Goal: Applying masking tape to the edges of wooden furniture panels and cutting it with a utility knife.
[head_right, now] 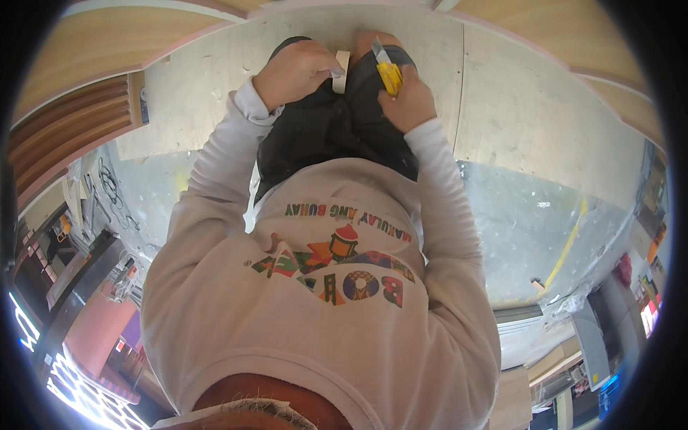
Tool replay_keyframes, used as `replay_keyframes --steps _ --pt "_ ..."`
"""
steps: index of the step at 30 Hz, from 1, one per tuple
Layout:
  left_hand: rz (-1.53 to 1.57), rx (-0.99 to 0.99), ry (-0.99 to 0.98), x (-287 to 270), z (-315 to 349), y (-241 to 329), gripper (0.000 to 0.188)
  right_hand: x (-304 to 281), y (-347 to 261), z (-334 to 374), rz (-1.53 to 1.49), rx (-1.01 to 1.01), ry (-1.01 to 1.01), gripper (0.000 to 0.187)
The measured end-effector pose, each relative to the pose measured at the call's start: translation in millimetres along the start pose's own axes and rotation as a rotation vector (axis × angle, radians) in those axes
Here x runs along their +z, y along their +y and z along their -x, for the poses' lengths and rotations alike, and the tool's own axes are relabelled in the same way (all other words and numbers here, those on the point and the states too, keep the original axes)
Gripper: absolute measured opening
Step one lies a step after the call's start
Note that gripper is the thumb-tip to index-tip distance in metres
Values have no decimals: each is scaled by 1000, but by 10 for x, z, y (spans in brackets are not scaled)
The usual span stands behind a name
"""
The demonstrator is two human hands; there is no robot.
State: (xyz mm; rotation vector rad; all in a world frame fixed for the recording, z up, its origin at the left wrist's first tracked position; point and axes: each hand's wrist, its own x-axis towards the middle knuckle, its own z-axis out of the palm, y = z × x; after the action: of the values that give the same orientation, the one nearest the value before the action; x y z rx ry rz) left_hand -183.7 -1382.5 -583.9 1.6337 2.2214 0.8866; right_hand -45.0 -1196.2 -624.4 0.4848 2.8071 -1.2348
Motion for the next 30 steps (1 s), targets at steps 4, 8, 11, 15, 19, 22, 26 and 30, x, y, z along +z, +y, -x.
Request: replay_keyframes --steps 4,8,11,15,19,22,26,30 --pt "-68 6 28 -107 -43 0 11 241 169 -469 -57 -97 19 49" --pt "-55 -90 73 -98 -72 -178 13 147 -250 -749 -189 247 -228 46" --pt "48 -45 135 -89 -141 -244 13 3 -327 -650 -27 150 -60 51" --pt "98 -74 124 -123 -233 -331 14 -218 -258 -80 59 -28 -154 45" --pt "-51 -86 -37 -126 -409 -302 15 -108 -157 148 50 -4 -323 43" --pt "-50 -108 -63 -117 -476 -271 14 40 -182 48 10 -43 -284 43" --pt "32 -124 -50 -150 -413 -315 14 120 -255 -95 92 -6 -324 43" --pt "19 -107 -27 -137 -377 -360 14 139 -242 -160 101 -15 -343 43"
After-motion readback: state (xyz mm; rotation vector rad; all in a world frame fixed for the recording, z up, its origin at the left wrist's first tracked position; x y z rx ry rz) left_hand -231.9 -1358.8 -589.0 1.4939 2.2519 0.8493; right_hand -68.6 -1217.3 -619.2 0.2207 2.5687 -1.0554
